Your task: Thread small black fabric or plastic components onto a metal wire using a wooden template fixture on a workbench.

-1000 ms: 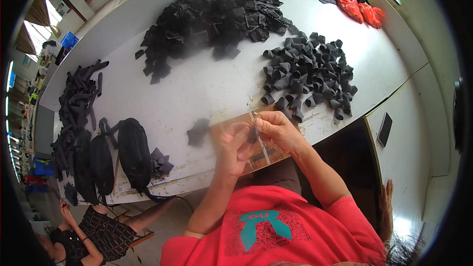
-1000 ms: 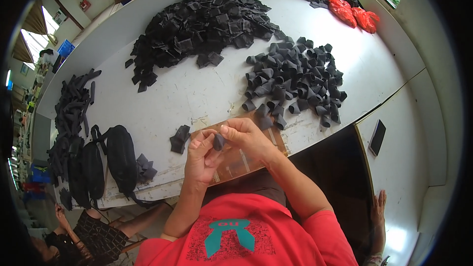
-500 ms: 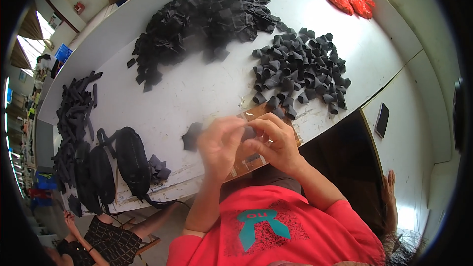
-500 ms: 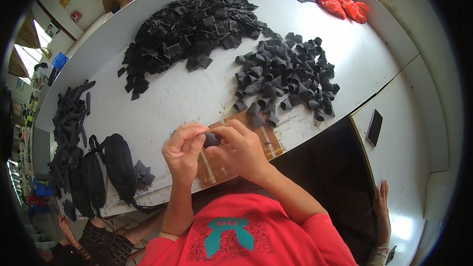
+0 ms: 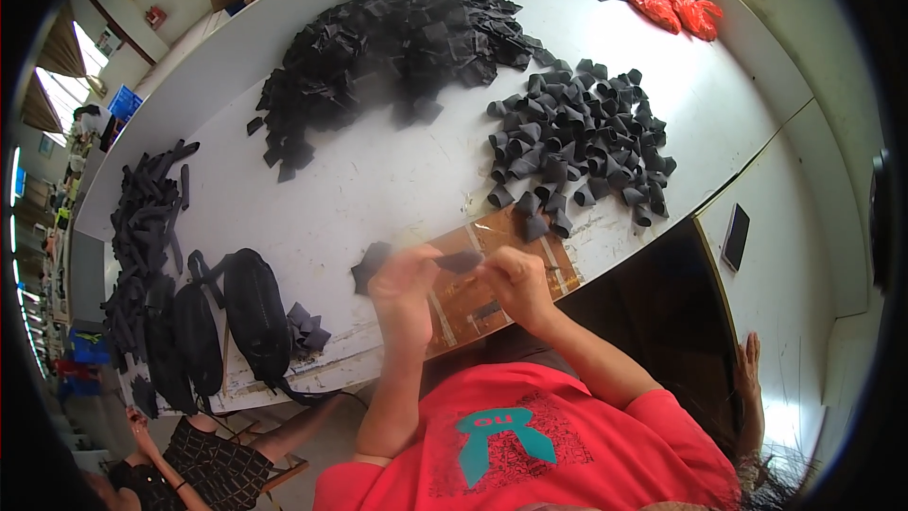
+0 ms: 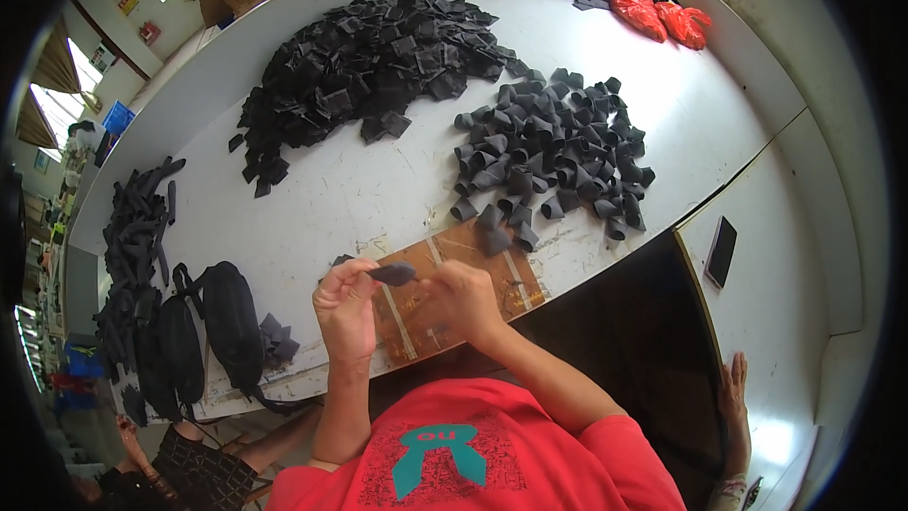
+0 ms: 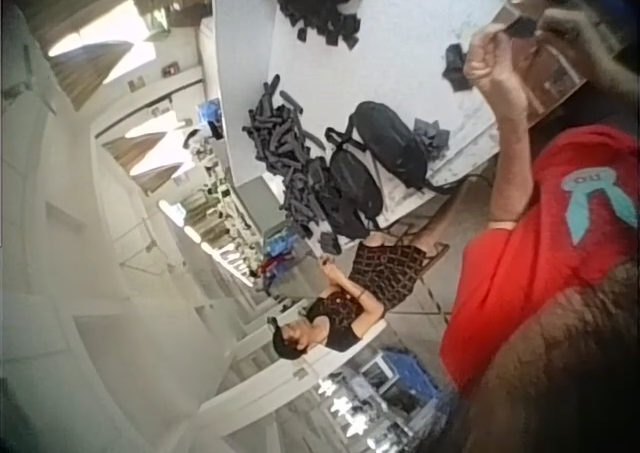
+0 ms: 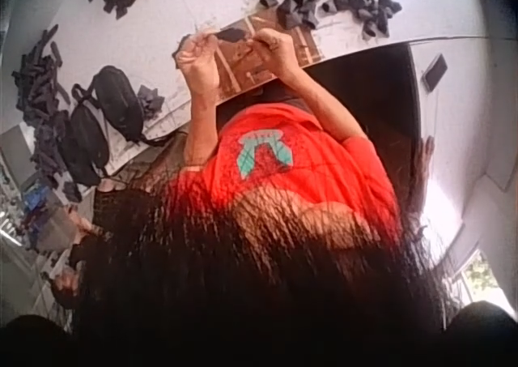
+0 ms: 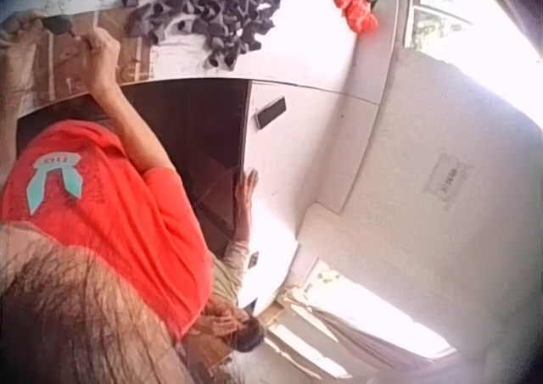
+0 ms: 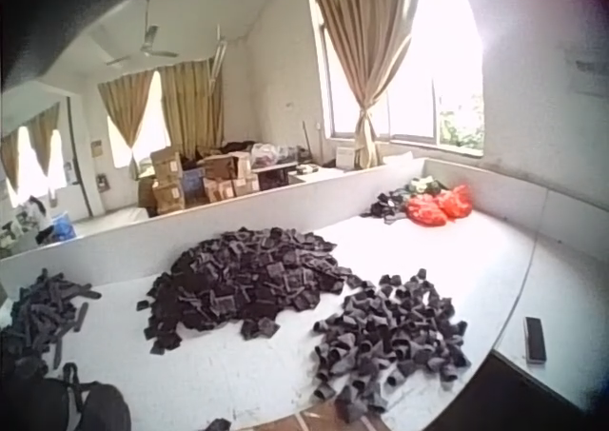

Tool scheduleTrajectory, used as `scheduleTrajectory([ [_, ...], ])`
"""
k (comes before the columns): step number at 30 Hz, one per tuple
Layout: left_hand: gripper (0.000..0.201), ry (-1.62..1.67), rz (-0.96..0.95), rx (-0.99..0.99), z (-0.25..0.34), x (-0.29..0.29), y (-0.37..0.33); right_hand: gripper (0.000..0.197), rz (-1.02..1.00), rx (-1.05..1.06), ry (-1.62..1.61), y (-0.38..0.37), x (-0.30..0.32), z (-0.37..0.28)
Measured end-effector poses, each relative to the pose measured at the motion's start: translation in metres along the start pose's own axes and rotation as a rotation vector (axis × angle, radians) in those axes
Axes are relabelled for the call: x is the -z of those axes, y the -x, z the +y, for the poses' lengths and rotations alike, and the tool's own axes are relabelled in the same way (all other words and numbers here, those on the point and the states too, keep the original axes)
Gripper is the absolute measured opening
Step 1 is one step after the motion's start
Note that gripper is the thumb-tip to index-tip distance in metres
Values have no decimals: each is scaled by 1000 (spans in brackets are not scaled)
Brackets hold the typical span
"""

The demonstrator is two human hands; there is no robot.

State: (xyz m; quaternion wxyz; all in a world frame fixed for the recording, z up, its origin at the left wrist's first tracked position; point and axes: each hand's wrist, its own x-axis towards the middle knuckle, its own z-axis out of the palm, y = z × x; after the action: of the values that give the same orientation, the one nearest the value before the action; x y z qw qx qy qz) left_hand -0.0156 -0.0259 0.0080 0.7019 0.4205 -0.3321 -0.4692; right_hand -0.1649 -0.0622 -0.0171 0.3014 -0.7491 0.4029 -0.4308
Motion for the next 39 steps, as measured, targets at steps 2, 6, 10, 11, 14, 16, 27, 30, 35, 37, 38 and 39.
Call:
scheduleTrajectory([
  [2,11,-92,-22,-50,6,-6,-4,7,47,-134,-25,19,3,11],
  [6,10,-89,-39,-53,7,-3,-3,9,9,-127,-111,-11,35,-29],
  [10,10,-63,-24,3,5,-6,-5,12,-74,111,-25,-37,38,-41],
  [11,9,-71,-14,-9,5,-7,-5,11,-72,215,40,-40,37,-37],
  [14,9,-171,-19,-29,5,-3,1,12,-29,332,86,-35,30,-29],
  [16,12,-261,-38,-42,8,-2,0,13,16,350,69,-32,23,-26],
  [27,9,-673,-226,-492,20,-26,-11,8,37,241,133,-26,22,-41],
  [30,12,-620,-202,-493,12,-22,-13,9,10,196,128,-29,17,-48],
  [35,12,-658,-193,-419,4,-15,-7,9,50,256,171,-32,15,-42],
  [37,11,-656,-184,-356,3,-16,-1,10,106,314,241,-29,12,-38],
  [38,9,-631,-175,-330,3,-15,1,10,114,329,232,-29,12,-38],
  [39,8,-604,-160,-306,1,-16,4,11,112,359,277,-28,13,-38],
])
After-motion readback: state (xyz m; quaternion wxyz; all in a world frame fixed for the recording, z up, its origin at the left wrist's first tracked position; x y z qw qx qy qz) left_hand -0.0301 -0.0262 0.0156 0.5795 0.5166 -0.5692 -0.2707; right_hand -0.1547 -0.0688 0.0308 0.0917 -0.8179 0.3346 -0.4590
